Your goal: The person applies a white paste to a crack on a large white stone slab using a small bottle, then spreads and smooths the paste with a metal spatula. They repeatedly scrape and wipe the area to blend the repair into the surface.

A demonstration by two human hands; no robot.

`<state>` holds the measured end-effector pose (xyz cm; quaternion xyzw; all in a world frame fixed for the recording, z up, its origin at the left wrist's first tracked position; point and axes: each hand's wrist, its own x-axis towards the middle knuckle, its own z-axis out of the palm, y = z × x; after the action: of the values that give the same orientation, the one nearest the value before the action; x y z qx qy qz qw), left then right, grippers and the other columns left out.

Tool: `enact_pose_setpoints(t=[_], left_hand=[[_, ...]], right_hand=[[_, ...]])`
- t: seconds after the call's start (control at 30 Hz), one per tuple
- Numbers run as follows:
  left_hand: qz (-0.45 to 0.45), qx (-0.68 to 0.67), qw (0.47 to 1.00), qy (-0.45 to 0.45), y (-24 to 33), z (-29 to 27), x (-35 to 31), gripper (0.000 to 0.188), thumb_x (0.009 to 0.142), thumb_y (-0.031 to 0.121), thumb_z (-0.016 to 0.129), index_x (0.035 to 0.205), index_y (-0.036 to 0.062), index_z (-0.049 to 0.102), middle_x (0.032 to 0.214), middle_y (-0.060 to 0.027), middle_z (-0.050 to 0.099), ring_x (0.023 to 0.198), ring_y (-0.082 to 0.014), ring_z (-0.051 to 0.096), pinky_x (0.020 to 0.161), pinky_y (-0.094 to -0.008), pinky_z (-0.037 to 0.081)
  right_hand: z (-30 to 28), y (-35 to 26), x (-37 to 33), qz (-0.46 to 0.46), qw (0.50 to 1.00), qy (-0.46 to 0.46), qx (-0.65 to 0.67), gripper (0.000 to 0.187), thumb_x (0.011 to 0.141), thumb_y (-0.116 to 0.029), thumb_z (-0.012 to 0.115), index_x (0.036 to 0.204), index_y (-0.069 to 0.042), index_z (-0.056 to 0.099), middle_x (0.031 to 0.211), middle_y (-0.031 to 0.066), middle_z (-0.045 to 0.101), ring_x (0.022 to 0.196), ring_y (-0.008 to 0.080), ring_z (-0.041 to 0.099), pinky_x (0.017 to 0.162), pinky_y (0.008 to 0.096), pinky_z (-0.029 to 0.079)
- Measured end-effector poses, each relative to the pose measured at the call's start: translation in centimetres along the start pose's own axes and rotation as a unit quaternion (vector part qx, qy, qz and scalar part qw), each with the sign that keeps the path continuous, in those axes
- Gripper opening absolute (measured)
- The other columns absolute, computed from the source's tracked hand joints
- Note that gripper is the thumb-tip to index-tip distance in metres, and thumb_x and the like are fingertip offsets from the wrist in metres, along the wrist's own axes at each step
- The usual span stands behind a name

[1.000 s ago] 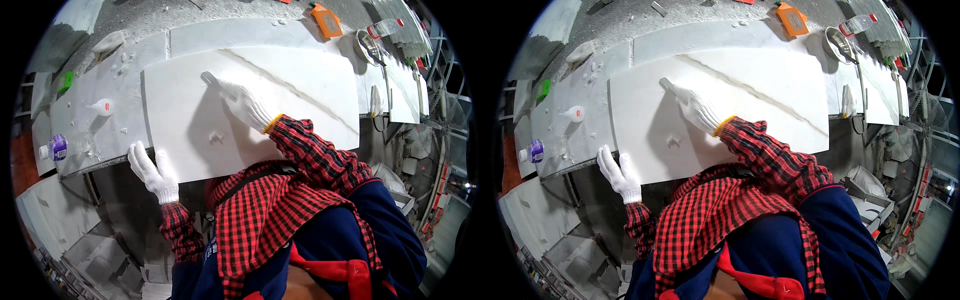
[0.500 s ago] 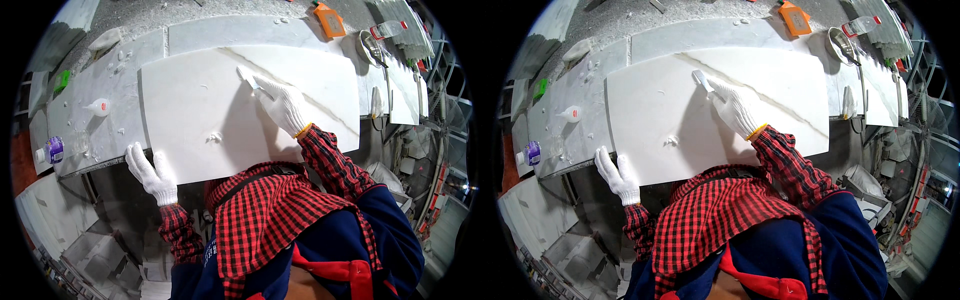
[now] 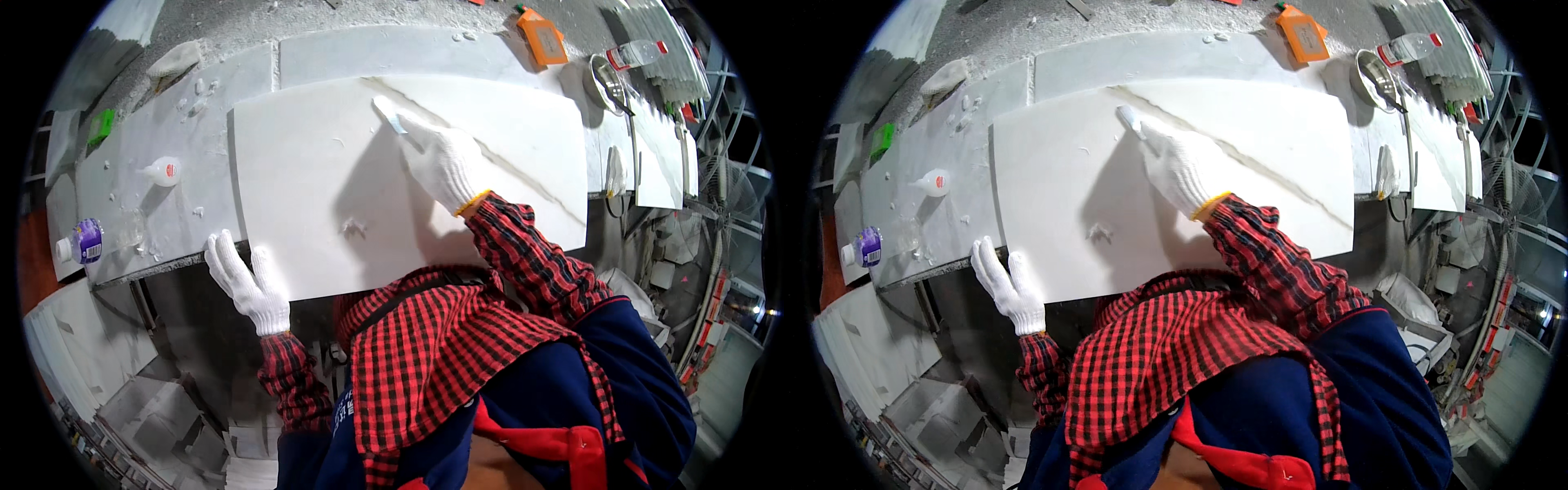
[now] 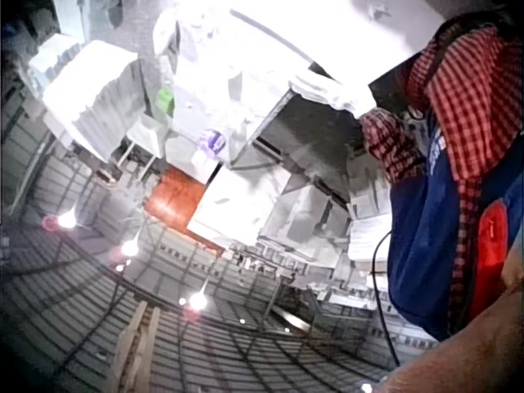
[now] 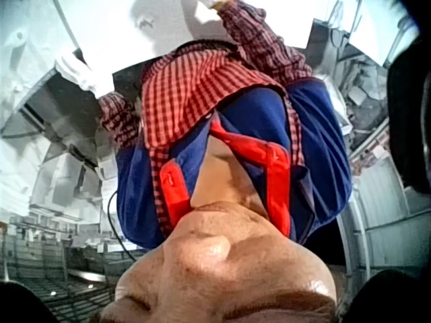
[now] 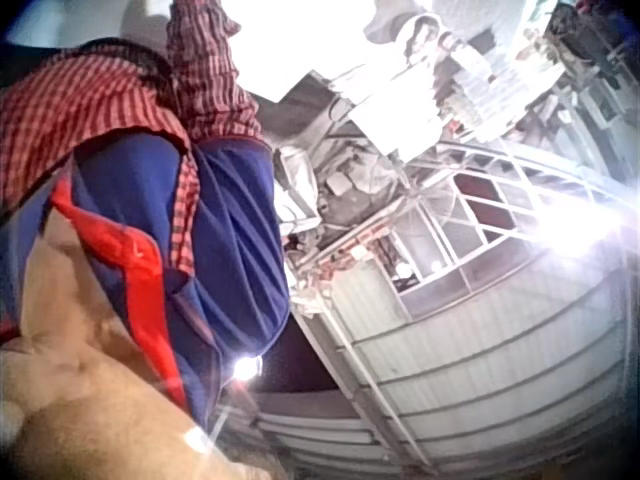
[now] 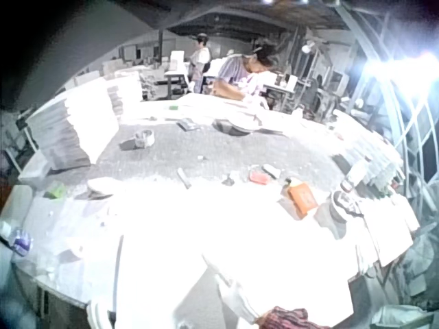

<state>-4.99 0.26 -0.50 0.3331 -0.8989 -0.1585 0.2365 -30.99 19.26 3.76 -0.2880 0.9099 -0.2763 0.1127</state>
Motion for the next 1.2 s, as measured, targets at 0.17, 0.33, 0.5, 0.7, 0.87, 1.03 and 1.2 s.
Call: enact_pose_setpoints(t=[0.17, 0.33, 0.5, 0.7, 0.87, 1.03, 1.2], left_hand=[[-0.012, -0.014, 1.0, 0.004, -0.6, 0.3, -0.2, 0.054, 0.097, 0.022, 0.058, 0.144, 0.0004, 0.043, 0.151, -0.0219, 0.038, 0.141, -0.0398, 0.031, 0.116, -0.0508, 0.026], [-0.012, 0.1, 0.994, -0.037, -0.4, -0.8, -0.1, 0.059, 0.097, 0.029, 0.058, 0.147, 0.0033, 0.038, 0.151, -0.0209, 0.038, 0.141, -0.0427, 0.03, 0.116, -0.0531, 0.023], [0.022, 0.032, 0.999, -0.037, 3.6, -2.4, 0.1, 0.063, 0.099, 0.033, 0.056, 0.15, 0.0036, 0.034, 0.152, -0.0209, 0.038, 0.142, -0.0458, 0.028, 0.117, -0.0539, 0.021], [0.014, -0.072, 0.993, -0.095, 7.9, -1.5, -0.5, 0.07, 0.096, 0.028, 0.063, 0.152, 0.0024, 0.029, 0.156, -0.0194, 0.031, 0.145, -0.0434, 0.022, 0.119, -0.0497, 0.022], [0.02, -0.048, 0.994, -0.095, 7.3, -1.8, -1.1, 0.07, 0.093, 0.023, 0.065, 0.151, 0.0027, 0.031, 0.155, -0.0192, 0.033, 0.145, -0.0434, 0.023, 0.118, -0.05, 0.023], [0.0, 0.02, 0.998, -0.056, 4.9, -2.5, -1.0, 0.06, 0.093, 0.02, 0.065, 0.146, 0.004, 0.041, 0.152, -0.0192, 0.037, 0.143, -0.0426, 0.026, 0.117, -0.0505, 0.025], [-0.168, -0.103, 0.98, -0.037, 2.8, -2.9, -0.7, 0.05, 0.095, 0.019, 0.063, 0.14, 0.0027, 0.05, 0.128, -0.0166, 0.063, 0.125, -0.028, 0.056, 0.107, -0.0397, 0.041]], right_hand=[[0.7, -2.2, 0.2, -0.067, 0.982, -0.17, 0.05, 0.041, 0.091, -0.028, 0.057, 0.132, -0.028, 0.062, 0.081, 0.0139, 0.071, 0.066, 0.0276, 0.067, 0.061, 0.0372, 0.054], [3.4, -1.7, -5.2, -0.095, 0.941, -0.199, 0.255, 0.044, 0.086, -0.018, 0.07, 0.13, -0.021, 0.065, 0.096, 0.0098, 0.075, 0.08, 0.0203, 0.072, 0.075, 0.03, 0.056], [2.7, -2.5, -6.5, -0.085, 0.944, -0.253, 0.193, 0.042, 0.087, -0.022, 0.07, 0.128, -0.02, 0.066, 0.096, 0.0111, 0.074, 0.081, 0.0246, 0.072, 0.075, 0.0313, 0.056], [1.4, -4.1, -8.1, -0.139, 0.921, -0.209, 0.297, 0.041, 0.085, -0.019, 0.071, 0.126, -0.016, 0.067, 0.098, 0.0147, 0.072, 0.082, 0.0301, 0.071, 0.076, 0.0345, 0.056], [0.4, -3.0, -8.7, 0.013, 0.883, -0.282, 0.375, 0.04, 0.089, -0.019, 0.07, 0.128, -0.011, 0.065, 0.099, 0.0169, 0.074, 0.07, 0.0153, 0.071, 0.071, 0.0306, 0.057], [-1.0, 1.1, -8.3, 0.023, 0.961, -0.106, 0.254, 0.039, 0.09, -0.022, 0.065, 0.129, -0.019, 0.065, 0.093, 0.0136, 0.074, 0.068, 0.019, 0.069, 0.066, 0.0309, 0.055], [-1.3, 5.6, -8.3, 0.023, 0.993, -0.011, 0.118, 0.04, 0.093, -0.029, 0.062, 0.132, -0.02, 0.062, 0.084, 0.012, 0.072, 0.069, 0.025, 0.067, 0.066, 0.035, 0.054]])
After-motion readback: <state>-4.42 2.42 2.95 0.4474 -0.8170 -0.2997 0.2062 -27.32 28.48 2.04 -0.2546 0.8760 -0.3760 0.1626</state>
